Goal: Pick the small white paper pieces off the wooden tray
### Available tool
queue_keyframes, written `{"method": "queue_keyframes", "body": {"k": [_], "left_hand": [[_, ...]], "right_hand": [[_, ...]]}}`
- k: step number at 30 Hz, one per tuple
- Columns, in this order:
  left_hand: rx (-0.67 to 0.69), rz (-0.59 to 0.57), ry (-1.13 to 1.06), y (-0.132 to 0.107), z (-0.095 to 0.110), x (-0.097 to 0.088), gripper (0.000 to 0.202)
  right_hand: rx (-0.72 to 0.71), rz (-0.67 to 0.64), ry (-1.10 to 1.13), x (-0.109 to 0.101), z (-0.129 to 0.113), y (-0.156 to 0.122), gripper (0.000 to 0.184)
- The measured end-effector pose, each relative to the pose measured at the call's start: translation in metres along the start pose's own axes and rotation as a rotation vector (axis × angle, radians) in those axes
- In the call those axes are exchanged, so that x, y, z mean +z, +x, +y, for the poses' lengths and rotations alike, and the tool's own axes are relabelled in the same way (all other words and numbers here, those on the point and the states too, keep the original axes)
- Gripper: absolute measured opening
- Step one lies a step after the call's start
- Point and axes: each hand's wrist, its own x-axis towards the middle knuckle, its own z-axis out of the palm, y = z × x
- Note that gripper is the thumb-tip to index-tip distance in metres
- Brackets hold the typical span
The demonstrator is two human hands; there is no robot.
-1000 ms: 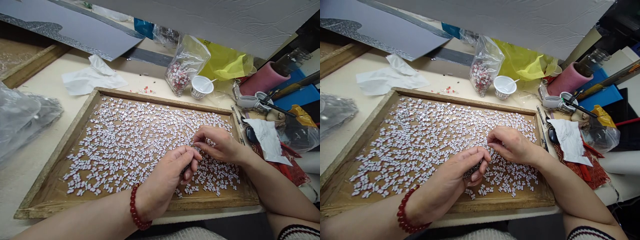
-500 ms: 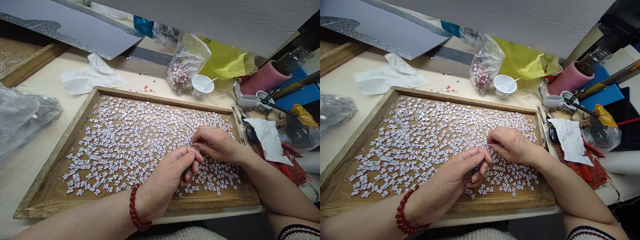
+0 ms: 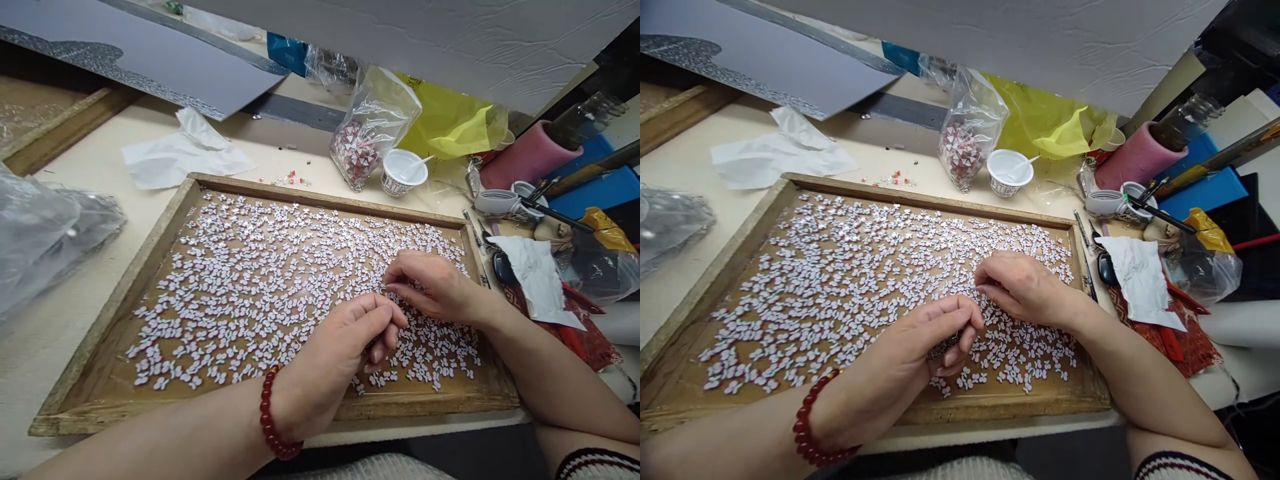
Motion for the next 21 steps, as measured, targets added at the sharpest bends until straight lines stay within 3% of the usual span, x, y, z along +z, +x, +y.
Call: {"method": "queue_keyframes", "body": {"k": [9,21], "left_hand": [[0.048,0.029,-0.079,-0.001,0.001,0.001,0.018],[0.091,0.011,-0.115,0.000,0.001,-0.001,0.011]], "right_hand": [[0.042,0.192,-0.005,-0.002,0.001,0.000,0.004],[0.314,0.480,-0.187,-0.011,0.021,-0.003,0.003]]}}
